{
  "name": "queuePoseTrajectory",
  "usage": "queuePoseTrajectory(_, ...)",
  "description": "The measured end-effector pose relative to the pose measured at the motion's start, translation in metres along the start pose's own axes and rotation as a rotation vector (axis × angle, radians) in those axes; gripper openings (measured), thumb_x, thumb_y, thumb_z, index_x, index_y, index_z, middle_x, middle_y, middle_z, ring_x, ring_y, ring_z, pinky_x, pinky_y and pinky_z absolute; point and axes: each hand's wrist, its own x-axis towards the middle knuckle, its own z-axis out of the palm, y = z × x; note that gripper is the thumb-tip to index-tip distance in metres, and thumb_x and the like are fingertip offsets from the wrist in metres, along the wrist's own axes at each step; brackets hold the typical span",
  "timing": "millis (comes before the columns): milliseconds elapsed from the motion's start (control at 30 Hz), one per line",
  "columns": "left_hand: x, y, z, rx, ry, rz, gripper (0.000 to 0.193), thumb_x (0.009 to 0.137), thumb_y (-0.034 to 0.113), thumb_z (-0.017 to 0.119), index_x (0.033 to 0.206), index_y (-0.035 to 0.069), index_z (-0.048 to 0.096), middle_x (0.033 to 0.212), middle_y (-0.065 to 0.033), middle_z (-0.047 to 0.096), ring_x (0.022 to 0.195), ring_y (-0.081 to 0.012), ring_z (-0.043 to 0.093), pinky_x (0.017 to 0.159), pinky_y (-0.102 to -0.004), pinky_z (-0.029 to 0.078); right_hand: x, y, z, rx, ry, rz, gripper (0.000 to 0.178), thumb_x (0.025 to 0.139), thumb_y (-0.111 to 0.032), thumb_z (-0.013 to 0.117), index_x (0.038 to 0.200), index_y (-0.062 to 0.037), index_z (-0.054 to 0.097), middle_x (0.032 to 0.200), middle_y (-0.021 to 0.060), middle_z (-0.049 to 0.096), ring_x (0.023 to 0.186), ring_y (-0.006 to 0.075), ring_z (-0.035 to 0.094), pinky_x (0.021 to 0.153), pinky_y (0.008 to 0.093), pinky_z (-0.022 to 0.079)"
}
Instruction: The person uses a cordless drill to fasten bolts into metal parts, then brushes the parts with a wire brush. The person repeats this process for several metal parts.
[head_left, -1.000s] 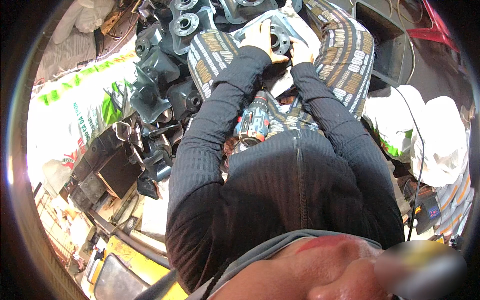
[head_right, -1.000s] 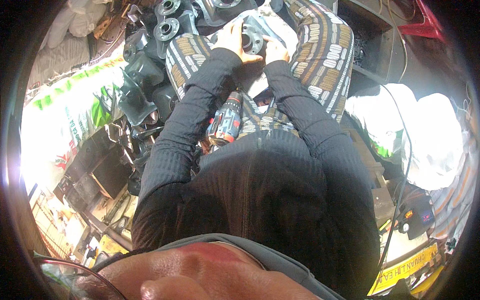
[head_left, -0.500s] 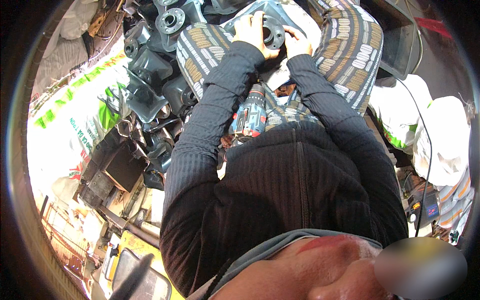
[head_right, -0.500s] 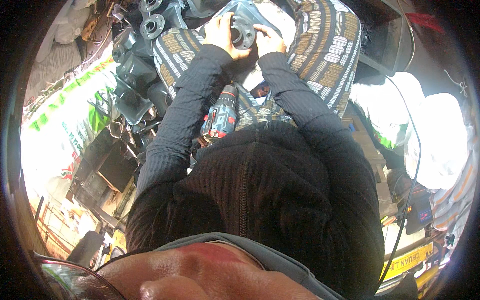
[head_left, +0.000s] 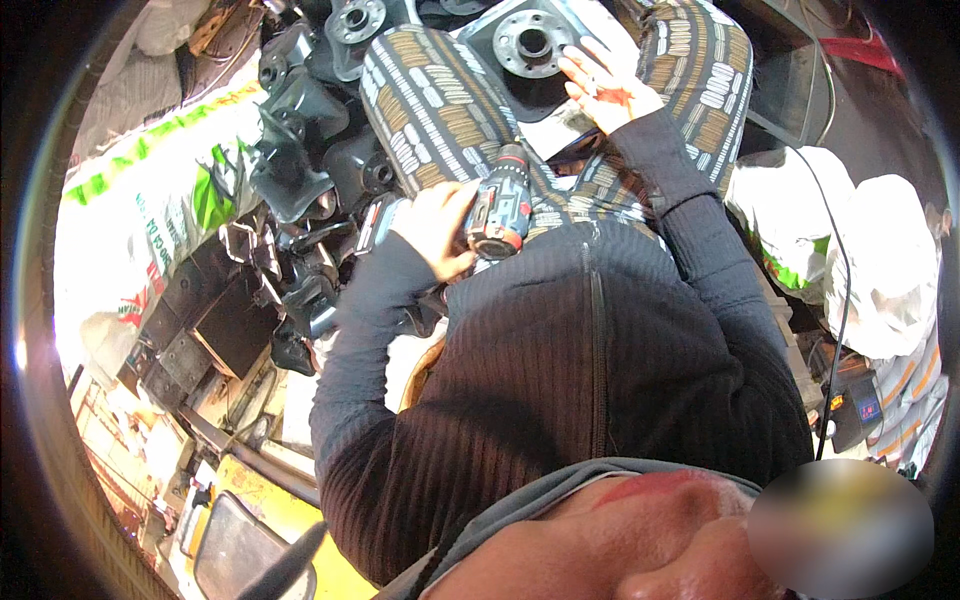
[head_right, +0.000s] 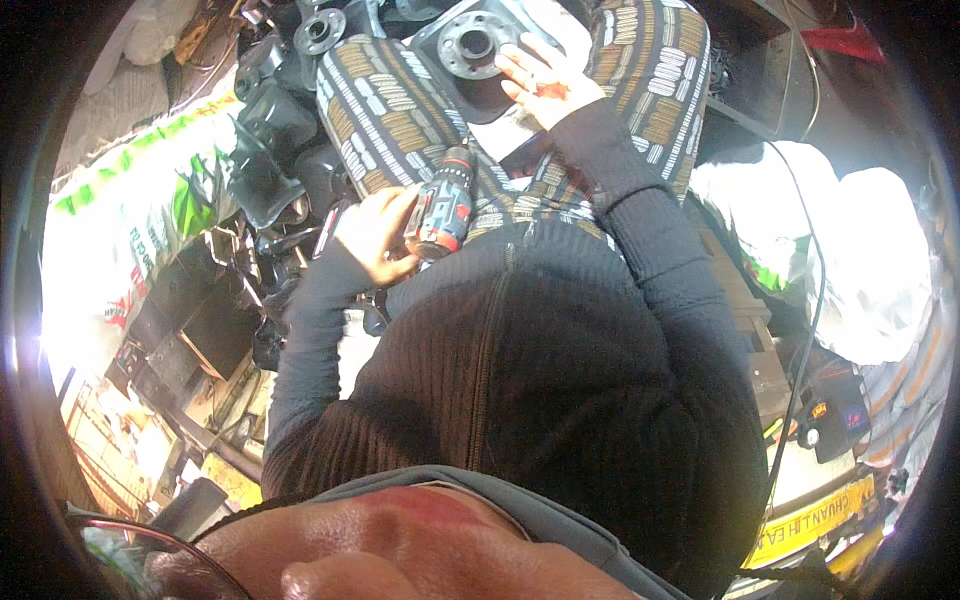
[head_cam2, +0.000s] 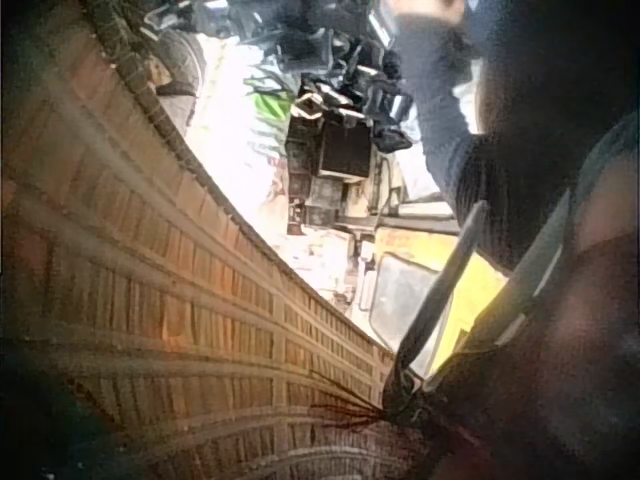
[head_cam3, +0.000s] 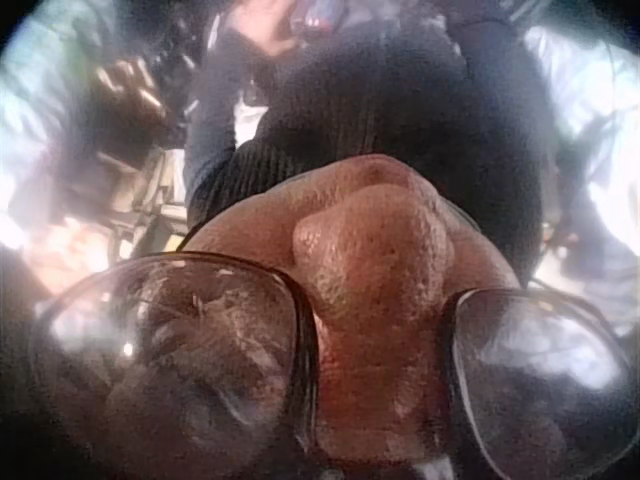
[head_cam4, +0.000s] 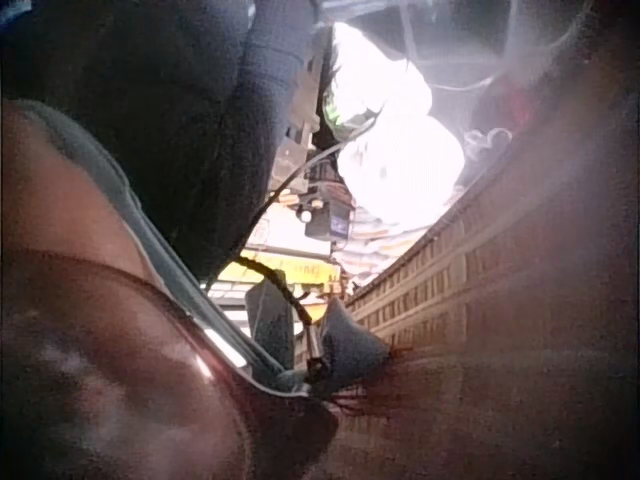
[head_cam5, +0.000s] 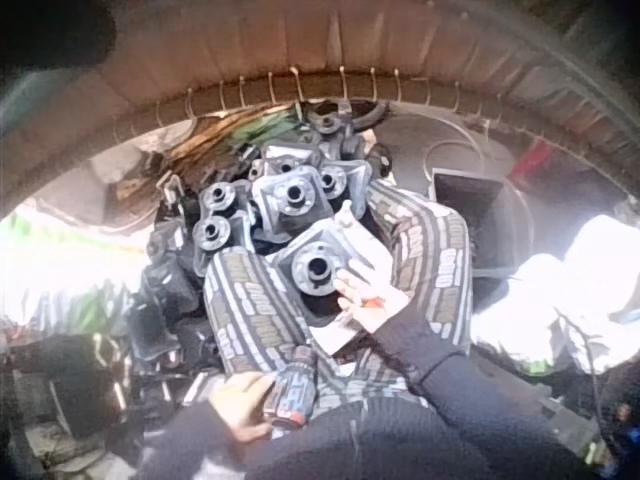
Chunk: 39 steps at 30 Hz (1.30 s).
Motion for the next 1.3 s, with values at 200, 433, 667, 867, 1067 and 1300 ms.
queuePoseTrajectory(200, 0.008, 0.016, 0.020, 0.062, 0.304, -0.056, 0.050, 0.067, 0.018, 0.065, 0.116, 0.011, 0.055, 0.097, -0.0108, 0.060, 0.085, -0.0286, 0.059, 0.076, -0.0379, 0.049, -0.015, -0.013, 0.023, -0.270, -0.164, 0.035, 0.066, 0.079, 0.004, 0.050, 0.138, -0.0075, 0.025, 0.138, 0.0156, 0.037, 0.128, 0.0247, 0.037, 0.091, 0.0304, 0.044)
queuePoseTrajectory(433, -0.016, 0.011, -0.060, -1.082, 0.217, -0.126, 0.026, 0.079, 0.009, 0.063, 0.101, -0.004, 0.056, 0.086, -0.0133, 0.065, 0.063, -0.0172, 0.060, 0.055, -0.0280, 0.048, -0.024, -0.023, 0.029, -0.443, -0.432, 0.156, 0.078, 0.076, -0.003, 0.061, 0.142, -0.0113, 0.019, 0.136, 0.0208, 0.038, 0.123, 0.0270, 0.043, 0.064, 0.0201, 0.043)
queuePoseTrajectory(667, -0.004, 0.025, -0.070, -1.011, 0.218, -0.160, 0.026, 0.077, 0.007, 0.065, 0.100, -0.003, 0.057, 0.079, -0.0124, 0.064, 0.055, -0.0144, 0.055, 0.048, -0.0255, 0.043, -0.025, -0.024, 0.040, -0.533, -0.524, 0.225, 0.079, 0.082, -0.011, 0.061, 0.144, -0.0148, 0.013, 0.132, 0.0208, 0.044, 0.118, 0.0241, 0.048, 0.055, 0.0164, 0.037)
queuePoseTrajectory(867, -0.004, 0.024, -0.067, -1.058, 0.193, -0.182, 0.027, 0.078, 0.005, 0.064, 0.102, -0.002, 0.056, 0.080, -0.0119, 0.064, 0.056, -0.0134, 0.054, 0.049, -0.0253, 0.042, -0.018, -0.026, 0.034, -0.383, -0.553, 0.225, 0.077, 0.083, -0.005, 0.057, 0.143, -0.0137, 0.011, 0.132, 0.0222, 0.043, 0.118, 0.0249, 0.048, 0.052, 0.0166, 0.038)
queuePoseTrajectory(1067, -0.002, 0.022, -0.067, -0.879, 0.134, -0.188, 0.024, 0.080, 0.005, 0.064, 0.101, -0.002, 0.056, 0.081, -0.0116, 0.064, 0.055, -0.0134, 0.053, 0.048, -0.0254, 0.042, -0.021, -0.029, 0.040, -0.415, -0.581, 0.264, 0.077, 0.081, -0.004, 0.057, 0.143, -0.0130, 0.012, 0.131, 0.0229, 0.044, 0.117, 0.0260, 0.050, 0.051, 0.0164, 0.038)
queuePoseTrajectory(1300, -0.007, 0.022, -0.066, -0.846, 0.128, -0.163, 0.022, 0.081, 0.006, 0.063, 0.101, -0.002, 0.057, 0.078, -0.0107, 0.064, 0.055, -0.0130, 0.053, 0.048, -0.0255, 0.042, -0.024, -0.034, 0.048, -0.488, -0.559, 0.366, 0.075, 0.078, 0.001, 0.053, 0.143, -0.0113, 0.016, 0.130, 0.0219, 0.045, 0.115, 0.0226, 0.052, 0.052, 0.0154, 0.039)
